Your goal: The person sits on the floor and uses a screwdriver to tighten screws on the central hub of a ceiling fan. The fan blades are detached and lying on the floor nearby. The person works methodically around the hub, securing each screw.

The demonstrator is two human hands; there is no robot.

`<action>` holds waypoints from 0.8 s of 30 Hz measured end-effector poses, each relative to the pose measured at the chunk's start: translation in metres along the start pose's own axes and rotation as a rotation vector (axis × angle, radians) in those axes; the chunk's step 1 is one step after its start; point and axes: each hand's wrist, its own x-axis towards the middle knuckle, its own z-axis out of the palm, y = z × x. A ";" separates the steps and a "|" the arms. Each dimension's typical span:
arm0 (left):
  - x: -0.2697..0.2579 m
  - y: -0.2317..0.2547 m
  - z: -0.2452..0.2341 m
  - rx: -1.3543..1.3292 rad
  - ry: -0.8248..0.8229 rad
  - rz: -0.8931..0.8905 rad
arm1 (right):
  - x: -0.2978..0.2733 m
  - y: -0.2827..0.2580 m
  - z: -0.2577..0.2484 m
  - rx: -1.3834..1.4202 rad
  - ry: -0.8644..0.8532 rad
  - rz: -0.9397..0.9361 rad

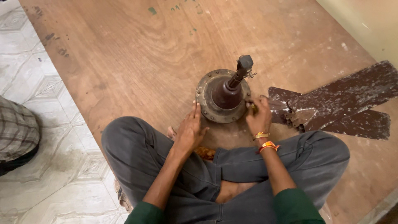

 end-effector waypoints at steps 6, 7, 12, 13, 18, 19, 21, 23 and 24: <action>0.002 -0.001 0.000 0.022 -0.032 -0.020 | 0.004 0.001 0.003 0.038 0.078 0.039; 0.003 -0.001 0.001 0.017 -0.033 -0.026 | 0.005 0.002 0.003 0.006 0.065 0.056; 0.001 -0.002 0.001 0.008 -0.004 0.016 | 0.003 0.000 0.000 -0.048 0.007 0.035; 0.000 -0.002 0.001 0.008 0.002 0.015 | 0.002 -0.001 -0.001 -0.039 -0.007 0.023; 0.001 -0.002 0.001 0.000 -0.024 -0.016 | 0.004 -0.008 -0.004 -0.007 0.023 0.048; 0.001 -0.002 0.001 0.005 -0.036 -0.029 | 0.005 -0.008 -0.003 0.007 0.044 0.064; 0.000 -0.002 0.001 0.012 -0.024 -0.019 | 0.006 -0.009 -0.001 -0.003 0.049 0.083; 0.000 -0.003 0.002 0.015 0.023 0.035 | 0.004 -0.007 -0.001 -0.056 0.020 0.088; 0.000 -0.003 0.003 0.013 0.010 0.025 | 0.003 -0.007 -0.002 -0.025 0.005 0.070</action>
